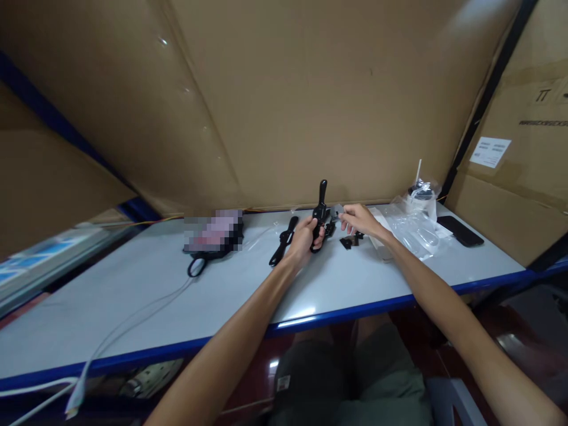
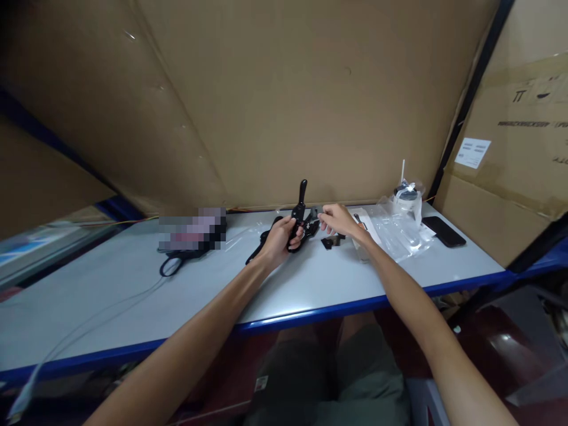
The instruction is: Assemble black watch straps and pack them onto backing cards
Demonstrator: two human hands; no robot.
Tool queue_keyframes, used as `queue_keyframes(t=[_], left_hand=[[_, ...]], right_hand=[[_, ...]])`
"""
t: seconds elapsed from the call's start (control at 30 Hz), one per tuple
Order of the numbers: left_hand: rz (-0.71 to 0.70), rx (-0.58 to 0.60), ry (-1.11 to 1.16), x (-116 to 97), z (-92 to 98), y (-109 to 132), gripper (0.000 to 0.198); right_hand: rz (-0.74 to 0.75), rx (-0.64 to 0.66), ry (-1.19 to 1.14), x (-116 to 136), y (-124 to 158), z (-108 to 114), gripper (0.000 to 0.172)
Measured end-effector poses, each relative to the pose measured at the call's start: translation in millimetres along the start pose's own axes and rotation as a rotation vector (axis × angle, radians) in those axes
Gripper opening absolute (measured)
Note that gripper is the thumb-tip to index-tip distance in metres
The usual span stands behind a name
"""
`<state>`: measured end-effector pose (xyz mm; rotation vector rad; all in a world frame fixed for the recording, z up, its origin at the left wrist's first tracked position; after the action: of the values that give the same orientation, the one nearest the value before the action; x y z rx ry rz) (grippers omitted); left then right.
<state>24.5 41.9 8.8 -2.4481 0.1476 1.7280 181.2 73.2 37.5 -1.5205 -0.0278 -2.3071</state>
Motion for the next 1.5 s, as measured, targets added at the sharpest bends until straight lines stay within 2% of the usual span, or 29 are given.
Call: queue_keyframes(t=[0.1, 0.33, 0.53, 0.67, 0.9, 1.07, 1.3, 1.5], left_hand=[[0.010, 0.035, 0.026, 0.3, -1.2, 0.3, 0.024], [0.112, 0.103, 0.065, 2.1, -3.8, 2.7, 0.024], [0.195, 0.207, -0.002, 8.1, -13.3, 7.7, 0.039], [0.167, 0.224, -0.109, 11.5, -14.6, 7.9, 0.041], [0.049, 0.134, -0.088, 9.4, -10.3, 2.8, 0.039], [0.016, 0.116, -0.121, 8.0, -10.0, 2.1, 0.036], [-0.037, 0.101, -0.144, 9.2, -10.5, 0.4, 0.040], [-0.062, 0.103, -0.148, 9.0, -10.5, -0.5, 0.038]], right_hand=[[-0.006, 0.036, -0.025, 2.0, 1.2, -1.1, 0.023], [-0.056, 0.293, -0.168, 5.7, 10.0, -9.1, 0.035], [-0.037, 0.309, -0.188, 6.2, 11.9, -4.5, 0.035], [-0.063, 0.319, -0.217, 2.0, 12.1, -2.6, 0.037], [-0.085, 0.250, -0.338, 0.4, 9.4, -5.6, 0.030], [-0.054, 0.098, -0.328, 0.1, 3.1, -9.1, 0.024], [-0.019, -0.026, -0.348, -0.9, 1.7, -14.7, 0.018], [-0.018, -0.033, -0.366, 0.2, 0.3, -18.2, 0.018]])
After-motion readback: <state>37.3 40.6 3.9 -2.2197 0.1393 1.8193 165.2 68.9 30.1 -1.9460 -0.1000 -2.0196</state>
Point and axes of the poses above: each hand's wrist, its own y-axis away from the middle knuckle, its own z-axis out of the back of the hand, x = y × z, the point moved 6 cm from there along -y, towards the middle knuckle
